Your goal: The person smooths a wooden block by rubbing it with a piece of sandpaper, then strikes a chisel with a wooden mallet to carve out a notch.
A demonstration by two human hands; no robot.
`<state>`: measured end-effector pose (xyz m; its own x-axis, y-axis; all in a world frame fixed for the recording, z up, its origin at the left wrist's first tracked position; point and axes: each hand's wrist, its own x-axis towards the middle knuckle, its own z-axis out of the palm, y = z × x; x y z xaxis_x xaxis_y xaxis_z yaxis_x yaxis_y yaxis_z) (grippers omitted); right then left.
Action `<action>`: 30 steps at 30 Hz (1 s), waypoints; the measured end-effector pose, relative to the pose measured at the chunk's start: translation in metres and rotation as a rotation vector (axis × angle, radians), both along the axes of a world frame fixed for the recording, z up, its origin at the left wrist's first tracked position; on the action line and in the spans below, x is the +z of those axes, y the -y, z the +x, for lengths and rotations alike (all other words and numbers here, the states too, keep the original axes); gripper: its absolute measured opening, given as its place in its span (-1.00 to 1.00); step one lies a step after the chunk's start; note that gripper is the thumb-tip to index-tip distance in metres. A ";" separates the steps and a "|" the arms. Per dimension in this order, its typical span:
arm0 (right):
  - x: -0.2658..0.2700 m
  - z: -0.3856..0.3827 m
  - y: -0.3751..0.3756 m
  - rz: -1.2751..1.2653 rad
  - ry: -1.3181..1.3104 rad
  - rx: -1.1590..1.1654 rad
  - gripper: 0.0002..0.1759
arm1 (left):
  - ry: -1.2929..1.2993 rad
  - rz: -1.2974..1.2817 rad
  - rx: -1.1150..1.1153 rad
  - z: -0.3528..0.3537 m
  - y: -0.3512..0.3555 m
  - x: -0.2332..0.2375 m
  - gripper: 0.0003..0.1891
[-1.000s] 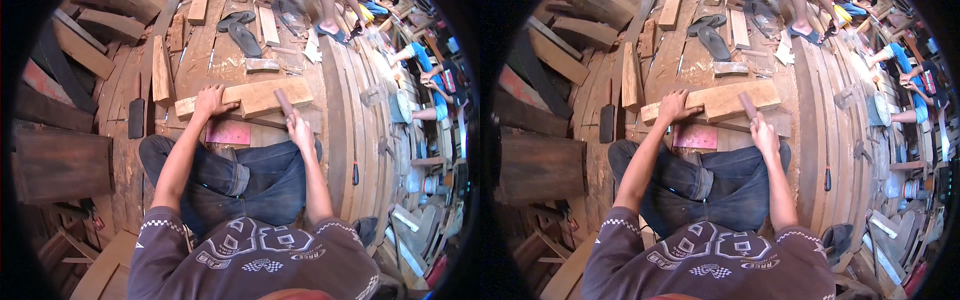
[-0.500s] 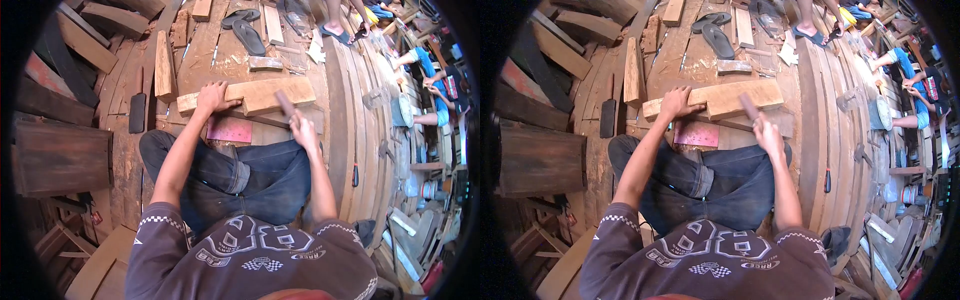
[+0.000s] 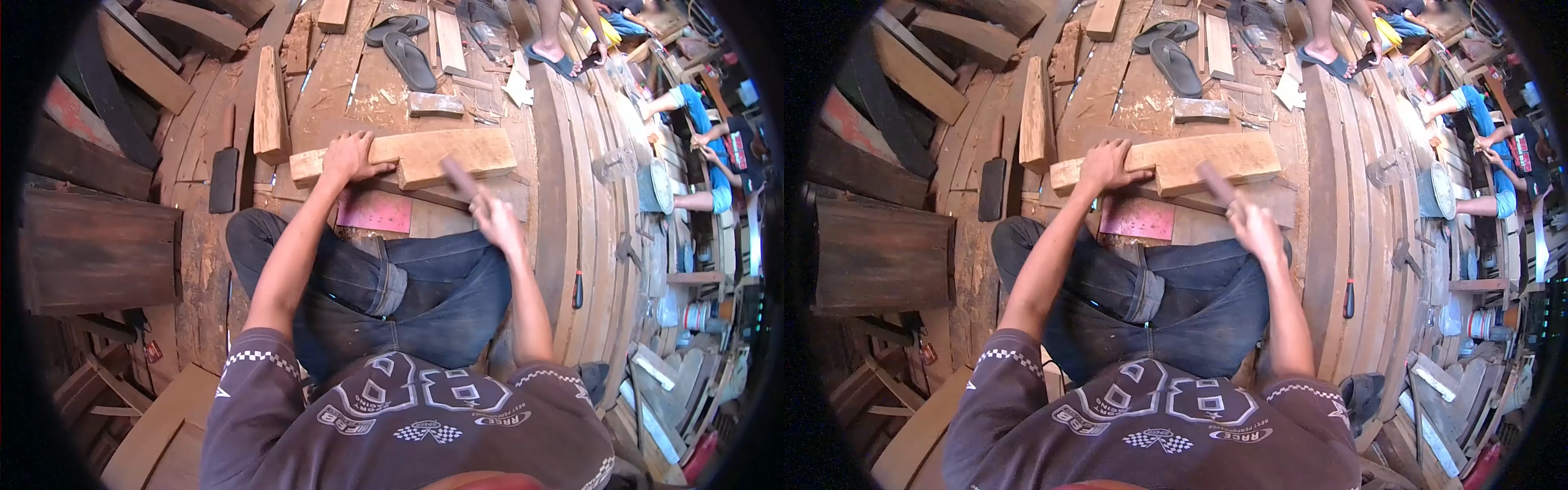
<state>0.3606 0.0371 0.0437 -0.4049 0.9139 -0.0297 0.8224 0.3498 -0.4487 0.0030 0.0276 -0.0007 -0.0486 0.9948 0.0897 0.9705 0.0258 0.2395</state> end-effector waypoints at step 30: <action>-0.027 -0.028 0.021 0.064 -0.063 0.181 -0.37 | 0.004 -0.014 0.003 -0.001 0.001 0.005 -0.09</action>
